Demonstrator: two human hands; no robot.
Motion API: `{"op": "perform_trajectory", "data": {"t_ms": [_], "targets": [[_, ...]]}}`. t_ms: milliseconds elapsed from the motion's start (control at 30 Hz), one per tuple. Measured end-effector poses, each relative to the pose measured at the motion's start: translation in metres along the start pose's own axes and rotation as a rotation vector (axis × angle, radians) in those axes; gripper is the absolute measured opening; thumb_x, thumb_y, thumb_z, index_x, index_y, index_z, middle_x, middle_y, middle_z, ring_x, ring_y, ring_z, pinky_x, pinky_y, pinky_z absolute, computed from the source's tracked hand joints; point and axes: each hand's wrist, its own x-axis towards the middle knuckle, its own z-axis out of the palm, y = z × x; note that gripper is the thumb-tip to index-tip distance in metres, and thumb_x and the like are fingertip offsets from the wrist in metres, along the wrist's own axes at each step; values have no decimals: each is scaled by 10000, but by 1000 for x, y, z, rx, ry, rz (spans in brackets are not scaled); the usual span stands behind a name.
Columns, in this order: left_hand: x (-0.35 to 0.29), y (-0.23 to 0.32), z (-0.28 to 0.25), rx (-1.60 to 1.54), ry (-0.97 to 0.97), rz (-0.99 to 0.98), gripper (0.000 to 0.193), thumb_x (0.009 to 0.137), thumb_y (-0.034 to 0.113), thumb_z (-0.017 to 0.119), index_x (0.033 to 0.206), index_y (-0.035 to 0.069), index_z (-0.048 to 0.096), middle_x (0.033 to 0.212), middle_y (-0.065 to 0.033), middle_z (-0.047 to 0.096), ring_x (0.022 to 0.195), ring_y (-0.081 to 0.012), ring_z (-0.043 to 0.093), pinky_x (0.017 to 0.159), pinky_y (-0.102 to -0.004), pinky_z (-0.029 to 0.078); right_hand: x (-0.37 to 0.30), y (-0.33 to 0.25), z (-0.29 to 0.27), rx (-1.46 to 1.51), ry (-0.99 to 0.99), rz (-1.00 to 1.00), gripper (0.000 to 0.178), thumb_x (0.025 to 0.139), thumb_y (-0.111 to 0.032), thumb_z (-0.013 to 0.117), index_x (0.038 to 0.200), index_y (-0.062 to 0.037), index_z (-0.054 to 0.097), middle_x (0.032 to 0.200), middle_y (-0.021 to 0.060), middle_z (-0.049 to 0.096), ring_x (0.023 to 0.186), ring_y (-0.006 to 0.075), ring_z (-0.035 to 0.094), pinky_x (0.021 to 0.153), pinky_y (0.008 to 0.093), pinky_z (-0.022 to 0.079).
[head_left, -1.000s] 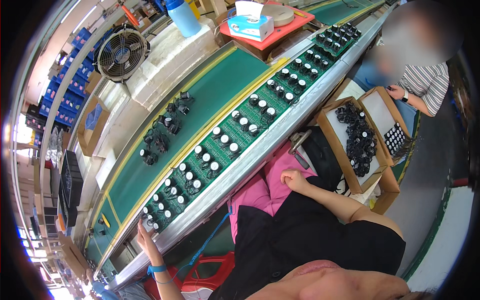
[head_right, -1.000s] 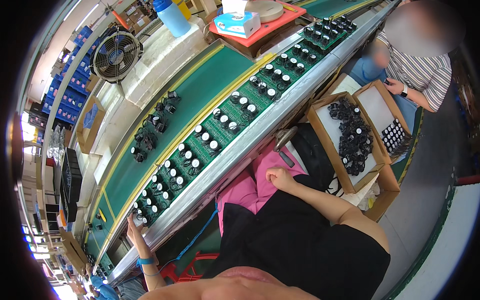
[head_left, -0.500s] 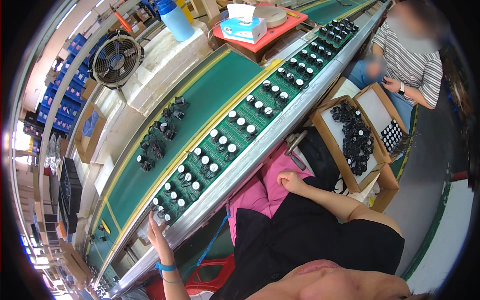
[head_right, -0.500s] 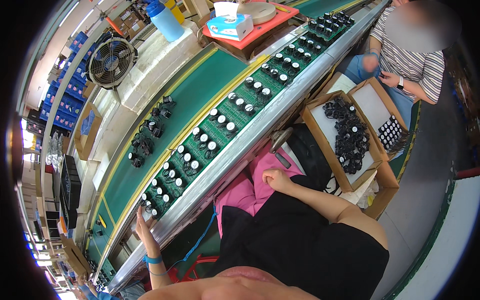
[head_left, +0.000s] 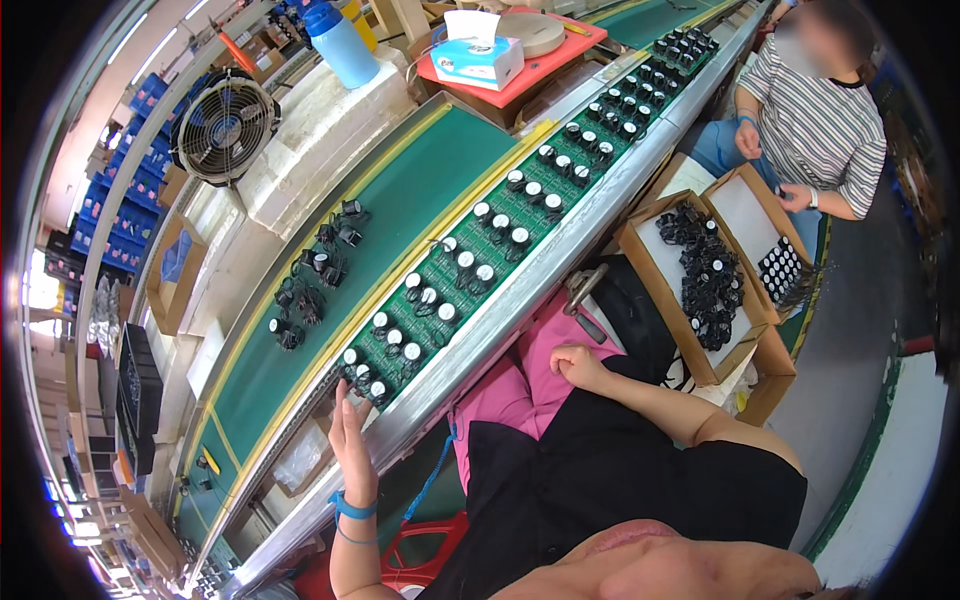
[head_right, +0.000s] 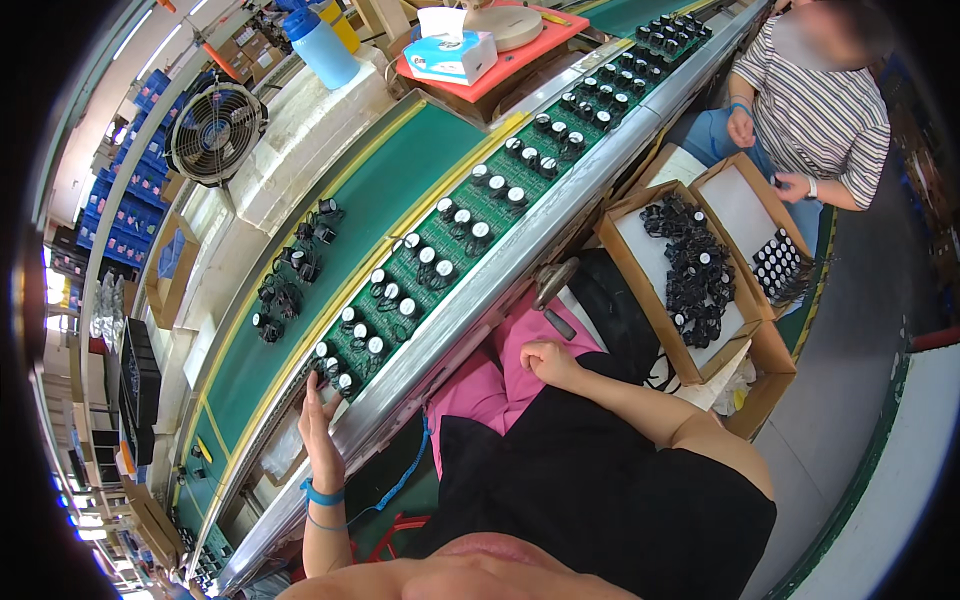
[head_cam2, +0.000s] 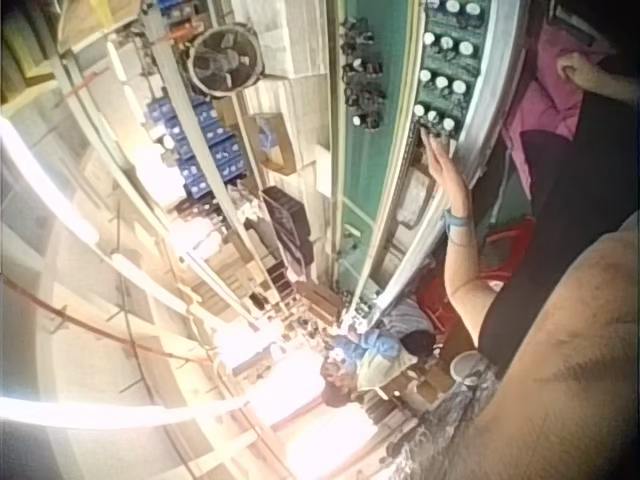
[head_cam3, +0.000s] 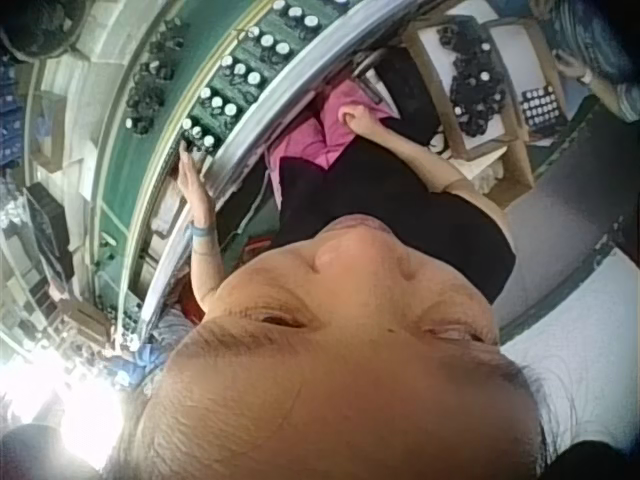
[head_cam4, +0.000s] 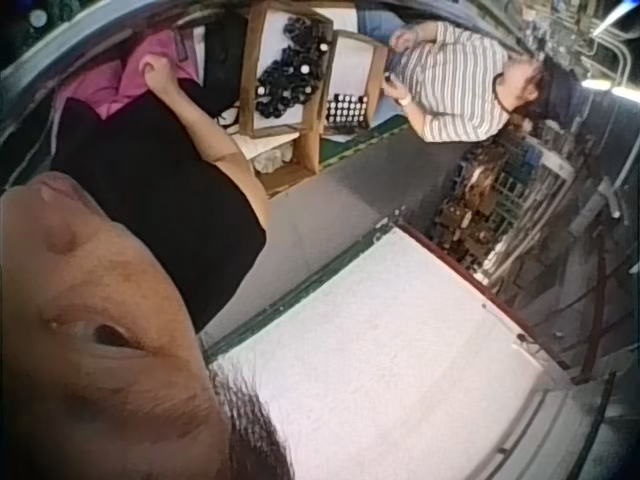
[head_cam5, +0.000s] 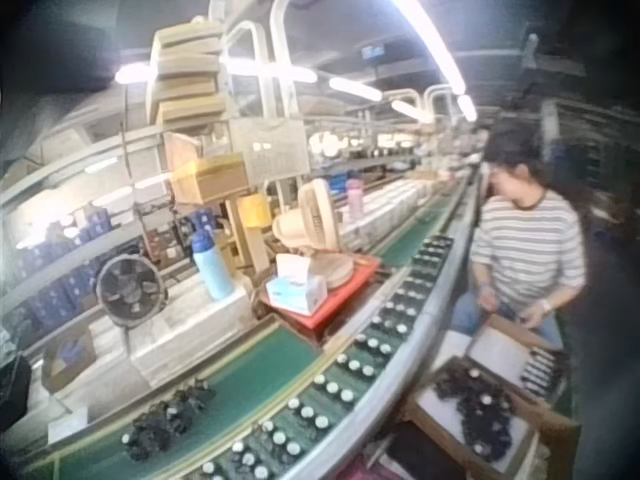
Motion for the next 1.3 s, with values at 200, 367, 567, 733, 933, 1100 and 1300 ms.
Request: {"op": "perform_trajectory", "data": {"t_ms": [200,367,567,733,933,1100,1300], "targets": [[13,10,30,-25,-92,-22,666,952,448,436,1406,-23,313,1363,-209,415,1200,-271,489,1039,-342,287,1,-5,-1,6,2,-17,128,718,74,437,695,-5,536,658,128,580,641,274,598,588,360,450],[27,18,63,-87,-204,-20,720,936,482,426,1426,-19,259,1395,-201,390,1237,-300,456,1066,-375,251,0,-5,-3,15,-7,-1,126,727,70,434,694,-2,533,661,124,583,642,270,599,588,357,452],[43,30,107,-141,-357,-52,777,922,530,432,1456,19,191,1453,-163,315,1309,-306,364,1089,-419,174,0,-1,-3,13,9,6,167,674,114,426,671,-4,545,659,105,588,663,233,603,599,331,454],[58,39,150,-241,-446,-48,757,935,457,468,1462,21,145,1478,-165,263,1356,-305,283,1110,-359,173,0,-1,-1,19,11,-10,167,678,112,427,675,-4,547,658,103,589,662,234,601,604,327,455],[72,66,203,-215,-512,-61,821,911,469,506,1450,-25,131,1490,-220,199,1380,-266,219,1106,-322,173,0,-7,-6,43,0,5,164,688,106,427,681,-5,549,658,101,589,668,227,604,607,328,458],[86,85,247,-222,-555,-30,899,899,500,508,1440,-62,64,1492,-218,197,1382,-263,211,1105,-307,172,0,-2,-6,58,-18,-3,159,690,100,429,683,-4,549,671,102,595,672,229,606,613,328,461],[102,100,300,-313,-548,-54,920,891,515,505,1436,-72,53,1492,-216,200,1384,-262,208,1105,-306,172,-2,1,-3,62,12,-43,135,713,73,452,697,-10,558,660,114,591,653,256,605,595,344,454]]}}
